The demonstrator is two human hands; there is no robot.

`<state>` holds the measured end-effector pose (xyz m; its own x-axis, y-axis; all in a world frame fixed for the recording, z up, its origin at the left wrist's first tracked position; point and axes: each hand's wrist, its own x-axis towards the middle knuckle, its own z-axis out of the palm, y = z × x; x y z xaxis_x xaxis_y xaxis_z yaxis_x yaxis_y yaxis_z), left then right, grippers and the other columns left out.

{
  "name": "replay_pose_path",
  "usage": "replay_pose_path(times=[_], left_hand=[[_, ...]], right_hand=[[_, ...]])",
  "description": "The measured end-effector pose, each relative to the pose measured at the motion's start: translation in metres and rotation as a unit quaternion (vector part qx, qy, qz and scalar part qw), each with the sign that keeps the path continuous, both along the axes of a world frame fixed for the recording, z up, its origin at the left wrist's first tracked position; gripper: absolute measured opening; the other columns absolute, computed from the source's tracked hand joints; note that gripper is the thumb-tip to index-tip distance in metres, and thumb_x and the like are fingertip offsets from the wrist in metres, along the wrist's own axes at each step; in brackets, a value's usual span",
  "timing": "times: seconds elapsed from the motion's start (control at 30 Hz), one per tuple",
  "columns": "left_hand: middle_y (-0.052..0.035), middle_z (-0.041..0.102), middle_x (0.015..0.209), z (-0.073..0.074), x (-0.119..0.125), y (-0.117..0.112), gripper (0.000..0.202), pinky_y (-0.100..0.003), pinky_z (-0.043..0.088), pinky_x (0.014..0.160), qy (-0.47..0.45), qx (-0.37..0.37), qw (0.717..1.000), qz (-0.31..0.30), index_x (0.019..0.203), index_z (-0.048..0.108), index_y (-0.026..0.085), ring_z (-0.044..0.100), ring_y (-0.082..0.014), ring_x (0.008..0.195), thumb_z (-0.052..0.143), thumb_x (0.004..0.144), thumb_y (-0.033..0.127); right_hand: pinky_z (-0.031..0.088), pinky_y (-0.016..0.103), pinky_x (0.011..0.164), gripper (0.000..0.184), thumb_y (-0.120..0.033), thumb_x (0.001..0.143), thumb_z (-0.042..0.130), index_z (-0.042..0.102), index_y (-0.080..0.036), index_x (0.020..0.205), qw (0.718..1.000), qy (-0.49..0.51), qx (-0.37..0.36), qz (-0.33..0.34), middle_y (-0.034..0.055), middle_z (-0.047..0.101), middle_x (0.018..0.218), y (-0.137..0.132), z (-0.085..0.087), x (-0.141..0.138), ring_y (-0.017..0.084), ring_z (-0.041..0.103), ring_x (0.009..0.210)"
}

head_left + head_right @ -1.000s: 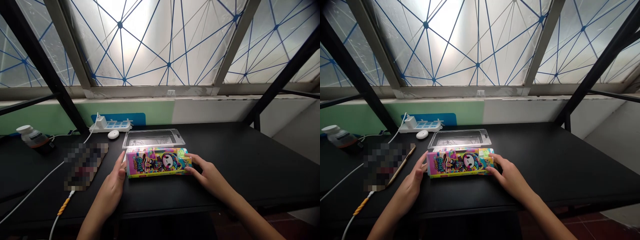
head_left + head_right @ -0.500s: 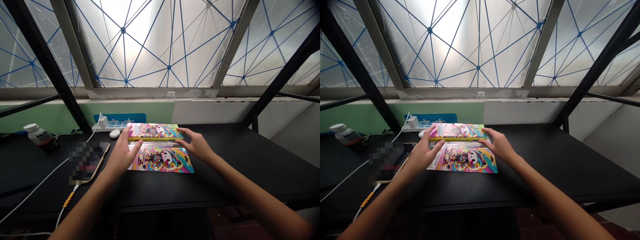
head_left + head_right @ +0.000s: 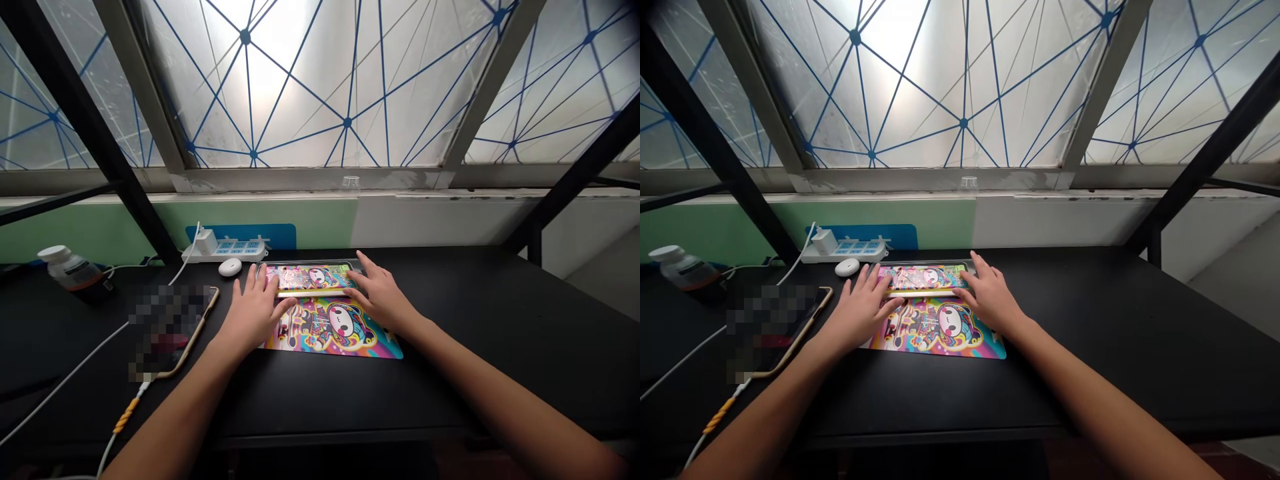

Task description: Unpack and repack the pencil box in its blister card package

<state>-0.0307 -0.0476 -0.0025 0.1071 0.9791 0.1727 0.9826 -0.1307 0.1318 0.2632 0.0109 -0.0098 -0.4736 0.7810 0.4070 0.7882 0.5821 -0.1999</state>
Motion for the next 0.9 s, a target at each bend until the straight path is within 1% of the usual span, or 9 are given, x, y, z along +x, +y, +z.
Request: replay_pose_path(times=[0.07, 0.13, 0.2, 0.3, 0.4, 0.5, 0.6, 0.73, 0.9], left_hand=[[-0.0160, 0.019, 0.165, 0.005, 0.009, 0.003, 0.069, -0.063, 0.018, 0.116, 0.000, 0.022, 0.999, -0.023, 0.151, 0.040, 0.018, 0.009, -0.0353, 0.153, 0.029, 0.100, 0.062], [-0.0153, 0.019, 0.165, 0.010, 0.018, 0.009, 0.068, -0.057, 0.021, 0.118, -0.018, 0.030, 0.998, -0.050, 0.152, 0.039, 0.017, 0.011, -0.0331, 0.153, 0.027, 0.101, 0.061], [-0.0155, 0.020, 0.165, 0.013, 0.026, 0.020, 0.069, -0.051, 0.024, 0.118, -0.046, 0.021, 0.996, -0.077, 0.152, 0.037, 0.016, 0.012, -0.0319, 0.153, 0.024, 0.101, 0.061], [-0.0159, 0.021, 0.165, 0.014, 0.036, 0.039, 0.073, -0.053, 0.025, 0.117, -0.066, -0.013, 0.993, -0.094, 0.156, 0.030, 0.017, 0.012, -0.0341, 0.153, 0.022, 0.101, 0.064], [-0.0168, 0.024, 0.163, 0.008, 0.039, 0.056, 0.073, -0.059, 0.021, 0.116, -0.038, -0.024, 0.996, -0.078, 0.155, 0.031, 0.018, 0.014, -0.0375, 0.152, 0.025, 0.100, 0.065], [-0.0176, 0.028, 0.162, 0.001, 0.033, 0.066, 0.071, -0.058, 0.018, 0.117, -0.024, -0.018, 0.997, -0.077, 0.152, 0.038, 0.018, 0.019, -0.0372, 0.151, 0.026, 0.100, 0.064], [-0.0154, 0.027, 0.163, -0.002, 0.022, 0.067, 0.069, -0.056, 0.017, 0.118, -0.021, -0.022, 0.995, -0.091, 0.153, 0.039, 0.020, 0.019, -0.0354, 0.151, 0.027, 0.100, 0.063], [-0.0140, 0.026, 0.163, 0.000, 0.011, 0.064, 0.071, -0.056, 0.018, 0.118, -0.019, -0.032, 0.995, -0.093, 0.153, 0.038, 0.021, 0.019, -0.0346, 0.151, 0.024, 0.099, 0.065], [-0.0127, 0.027, 0.163, 0.004, 0.009, 0.062, 0.069, -0.055, 0.020, 0.118, -0.018, -0.037, 0.995, -0.092, 0.152, 0.039, 0.022, 0.020, -0.0337, 0.151, 0.025, 0.099, 0.064]], right_hand=[[0.033, 0.059, 0.112, 0.045, -0.047, 0.099, 0.048, 0.062, -0.015, 0.128, 0.998, 0.002, 0.050, 0.035, 0.0225, 0.030, 0.159, -0.010, 0.004, -0.008, 0.037, 0.037, 0.142], [0.037, 0.054, 0.109, 0.040, -0.044, 0.099, 0.049, 0.064, -0.015, 0.123, 0.992, 0.009, 0.071, 0.104, 0.0223, 0.044, 0.150, -0.023, 0.006, -0.018, 0.033, 0.045, 0.136], [0.043, 0.049, 0.104, 0.036, -0.042, 0.099, 0.049, 0.067, -0.016, 0.116, 0.983, 0.007, 0.051, 0.179, 0.0193, 0.060, 0.133, -0.035, 0.005, -0.028, 0.030, 0.055, 0.124], [0.045, 0.048, 0.102, 0.044, -0.049, 0.098, 0.050, 0.064, -0.018, 0.125, 0.972, -0.030, -0.020, 0.233, 0.0171, 0.062, 0.129, -0.045, 0.003, -0.039, 0.030, 0.057, 0.121], [0.035, 0.054, 0.110, 0.068, -0.061, 0.093, 0.052, 0.046, -0.020, 0.147, 0.968, -0.070, -0.094, 0.224, 0.0168, 0.047, 0.150, -0.048, 0.005, -0.042, 0.035, 0.042, 0.137], [0.027, 0.055, 0.116, 0.082, -0.067, 0.090, 0.052, 0.032, -0.021, 0.155, 0.961, -0.084, -0.150, 0.216, 0.0147, 0.037, 0.158, -0.046, 0.009, -0.039, 0.035, 0.034, 0.143], [0.028, 0.052, 0.117, 0.083, -0.067, 0.088, 0.056, 0.035, -0.021, 0.154, 0.960, -0.072, -0.167, 0.213, 0.0140, 0.038, 0.158, -0.045, 0.011, -0.036, 0.034, 0.034, 0.144], [0.034, 0.052, 0.113, 0.067, -0.061, 0.090, 0.058, 0.051, -0.020, 0.142, 0.966, -0.050, -0.165, 0.190, 0.0151, 0.049, 0.150, -0.046, 0.009, -0.038, 0.033, 0.041, 0.140], [0.024, 0.059, 0.117, 0.073, -0.065, 0.085, 0.061, 0.050, -0.021, 0.143, 0.964, -0.047, -0.168, 0.200, 0.0142, 0.043, 0.155, -0.054, 0.007, -0.031, 0.034, 0.037, 0.143]])
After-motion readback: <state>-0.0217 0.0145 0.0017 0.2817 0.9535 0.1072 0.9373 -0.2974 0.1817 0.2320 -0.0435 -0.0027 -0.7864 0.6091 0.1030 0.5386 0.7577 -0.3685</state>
